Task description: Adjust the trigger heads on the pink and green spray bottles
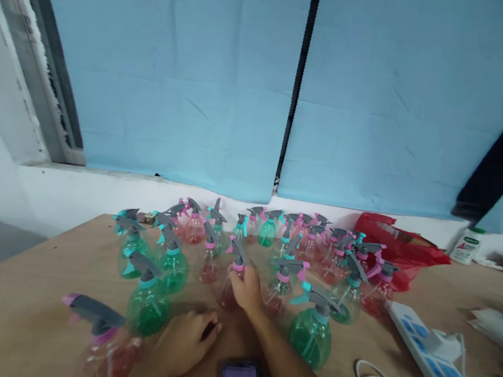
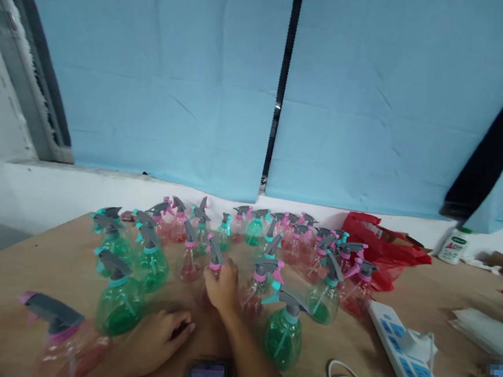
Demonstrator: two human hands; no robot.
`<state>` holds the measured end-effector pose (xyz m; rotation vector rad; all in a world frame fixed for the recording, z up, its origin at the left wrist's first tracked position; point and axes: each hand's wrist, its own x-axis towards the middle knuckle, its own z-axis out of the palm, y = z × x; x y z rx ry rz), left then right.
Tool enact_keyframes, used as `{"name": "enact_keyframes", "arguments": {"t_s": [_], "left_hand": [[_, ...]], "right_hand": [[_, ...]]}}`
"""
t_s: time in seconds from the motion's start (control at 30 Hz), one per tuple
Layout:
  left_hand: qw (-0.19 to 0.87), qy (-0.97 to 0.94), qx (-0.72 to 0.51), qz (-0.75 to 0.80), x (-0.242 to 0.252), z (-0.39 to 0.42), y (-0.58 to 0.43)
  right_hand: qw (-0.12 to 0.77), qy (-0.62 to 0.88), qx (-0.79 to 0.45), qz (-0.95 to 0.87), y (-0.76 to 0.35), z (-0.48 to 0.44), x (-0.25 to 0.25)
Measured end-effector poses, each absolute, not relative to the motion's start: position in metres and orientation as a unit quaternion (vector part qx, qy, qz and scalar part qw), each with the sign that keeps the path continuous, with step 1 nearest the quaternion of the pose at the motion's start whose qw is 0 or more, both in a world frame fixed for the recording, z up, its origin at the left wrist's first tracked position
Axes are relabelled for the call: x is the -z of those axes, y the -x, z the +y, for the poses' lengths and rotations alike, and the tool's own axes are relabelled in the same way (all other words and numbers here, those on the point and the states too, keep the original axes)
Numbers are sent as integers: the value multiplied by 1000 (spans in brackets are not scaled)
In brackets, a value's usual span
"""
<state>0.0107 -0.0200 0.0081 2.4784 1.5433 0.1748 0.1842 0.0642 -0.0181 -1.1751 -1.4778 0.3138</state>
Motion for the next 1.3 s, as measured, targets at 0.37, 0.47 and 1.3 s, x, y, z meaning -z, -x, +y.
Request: {"name": "enact_keyframes", "arguments": {"t_s": [0.37, 0.47, 1.3], "left_hand": [[104, -846, -65, 519, -5, -19, -9], [99, -848, -63, 516, -4, -19, -9], [125, -847, -42, 514, -17, -24, -14]], "right_hand": [[571, 561, -108, -590, -174, 70, 22], [552, 575, -101, -595, -177, 72, 26], [688, 449, 2, -570, -182, 29, -72]]}}
